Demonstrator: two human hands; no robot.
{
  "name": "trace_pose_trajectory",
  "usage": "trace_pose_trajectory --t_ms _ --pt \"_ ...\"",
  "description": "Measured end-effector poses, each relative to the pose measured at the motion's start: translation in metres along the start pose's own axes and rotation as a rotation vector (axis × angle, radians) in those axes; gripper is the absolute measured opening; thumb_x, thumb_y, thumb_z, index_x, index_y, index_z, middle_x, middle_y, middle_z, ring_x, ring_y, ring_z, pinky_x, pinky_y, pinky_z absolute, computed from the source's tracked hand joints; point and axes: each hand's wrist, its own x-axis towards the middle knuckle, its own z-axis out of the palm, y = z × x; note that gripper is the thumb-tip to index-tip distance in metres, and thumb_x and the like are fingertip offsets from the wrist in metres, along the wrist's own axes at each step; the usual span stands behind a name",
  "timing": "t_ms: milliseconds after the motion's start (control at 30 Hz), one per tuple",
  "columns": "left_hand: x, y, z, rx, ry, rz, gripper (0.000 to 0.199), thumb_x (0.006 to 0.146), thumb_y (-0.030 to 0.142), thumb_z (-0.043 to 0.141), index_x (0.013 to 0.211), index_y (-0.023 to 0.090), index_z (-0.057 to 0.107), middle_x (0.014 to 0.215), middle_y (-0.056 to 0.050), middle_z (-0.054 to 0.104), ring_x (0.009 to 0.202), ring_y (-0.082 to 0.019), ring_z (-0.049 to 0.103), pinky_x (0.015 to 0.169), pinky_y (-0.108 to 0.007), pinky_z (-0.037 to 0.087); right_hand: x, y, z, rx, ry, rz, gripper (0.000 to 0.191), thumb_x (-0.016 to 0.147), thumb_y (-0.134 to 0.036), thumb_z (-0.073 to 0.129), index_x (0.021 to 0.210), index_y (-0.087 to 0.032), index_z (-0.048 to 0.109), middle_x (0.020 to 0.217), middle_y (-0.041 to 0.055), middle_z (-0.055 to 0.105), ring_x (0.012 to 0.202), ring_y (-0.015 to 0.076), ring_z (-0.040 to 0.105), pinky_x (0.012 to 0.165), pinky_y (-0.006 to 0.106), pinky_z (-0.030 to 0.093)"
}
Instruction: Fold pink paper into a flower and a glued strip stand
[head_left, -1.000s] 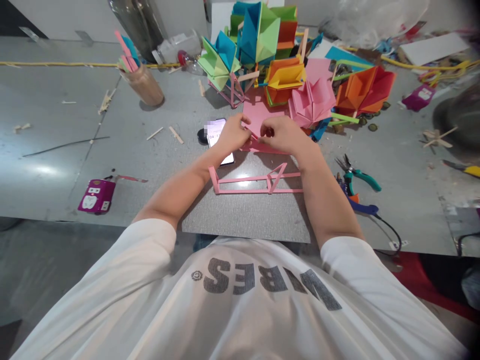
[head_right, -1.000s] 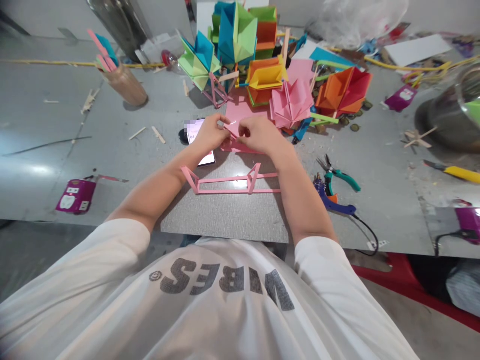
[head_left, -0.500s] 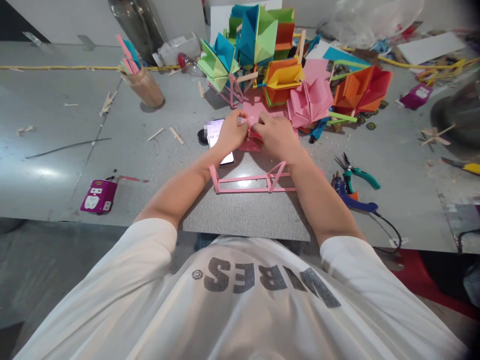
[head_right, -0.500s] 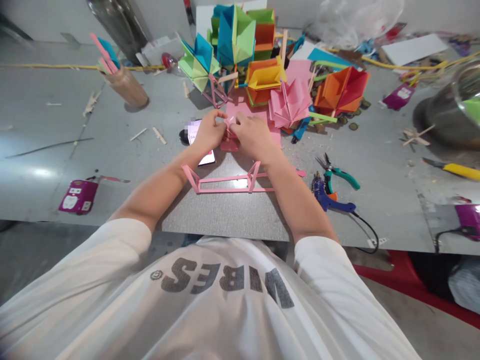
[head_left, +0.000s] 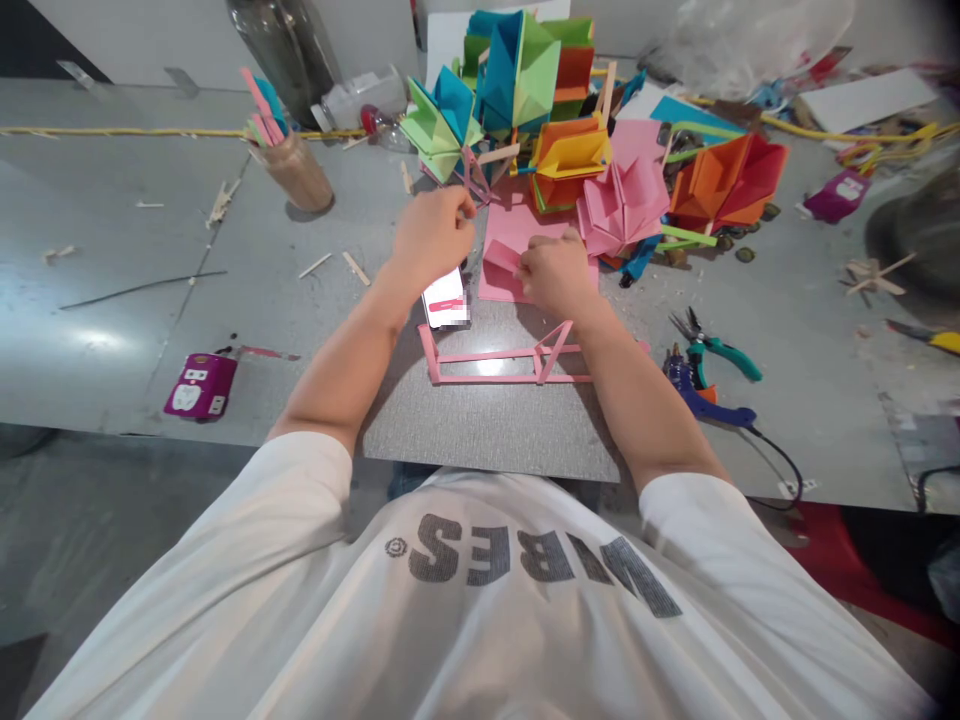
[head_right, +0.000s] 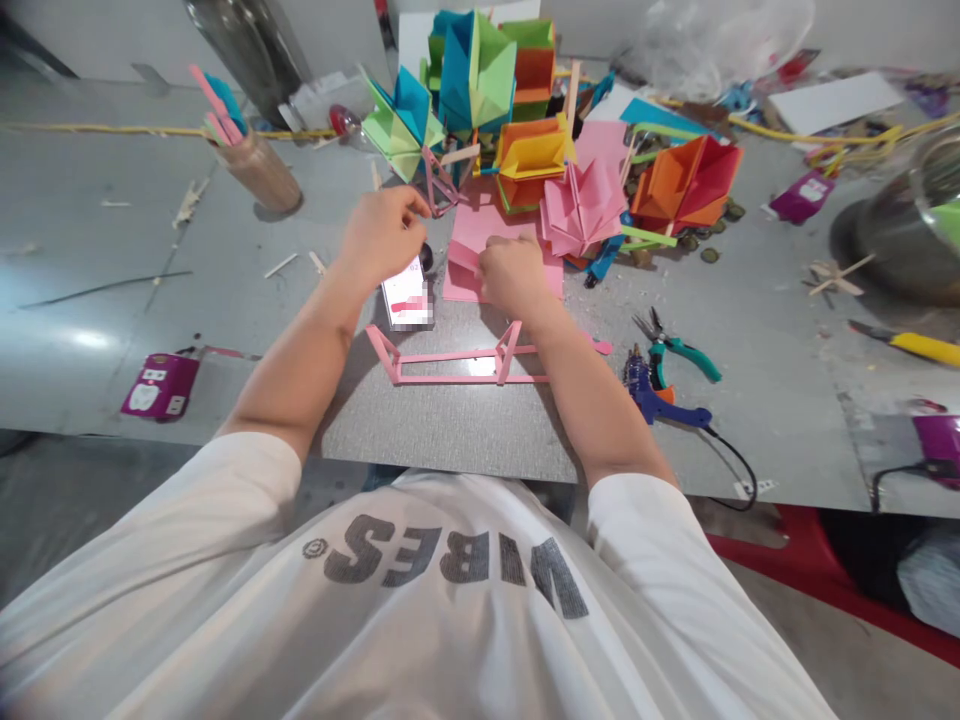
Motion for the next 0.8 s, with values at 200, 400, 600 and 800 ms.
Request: trace_pose_trajectory --t_ms 200,400,600,800 --pt "-0.002 -0.006 -0.045 0.007 0.061 0.072 0.024 0.098 0.016 0.064 0.112 0.024 0.082 0.098 -0.002 0.082 0.100 -0.023 0.077 0.103 -0.042 0.057 0.002 0.001 0.005 0.018 0.002 0.024 0.031 0.108 -0.027 0.054 0.104 -0.021 0.084 0.120 0.0150 0.083 0.096 0.0287 0.065 0.105 0.052 0.041" --pt "-0.007 -0.007 -0.046 0.063 -0.115 0.210 0.031 0.093 0.013 0.068 0.113 0.028 0.085 0.103 -0.004 0.082 0.102 -0.027 0.077 0.104 -0.043 0.057 0.000 -0.001 0.005 0.024 0.017 0.088 0.033 0.107 -0.024 0.052 0.108 -0.019 0.084 0.122 0.0194 0.083 0.099 0.0321 0.067 0.096 0.050 0.043" --pt "0.000 -0.018 -0.010 -0.010 -0.269 0.349 0.046 0.074 0.010 0.080 0.114 0.032 0.084 0.136 -0.007 0.080 0.142 -0.037 0.069 0.125 -0.049 0.048 -0.006 -0.002 0.001 -0.024 0.036 -0.003 0.036 0.108 -0.031 0.056 0.119 -0.016 0.087 0.128 0.0222 0.081 0.103 0.0358 0.069 0.099 0.053 0.043" --pt "-0.002 -0.014 0.038 0.135 -0.386 0.497 0.051 0.071 0.007 0.081 0.117 0.028 0.083 0.153 -0.011 0.075 0.150 -0.040 0.063 0.133 -0.057 0.035 -0.011 -0.017 0.000 -0.083 0.021 0.003 0.043 0.111 -0.020 0.046 0.122 -0.021 0.088 0.121 0.0212 0.083 0.102 0.0336 0.071 0.099 0.052 0.041"
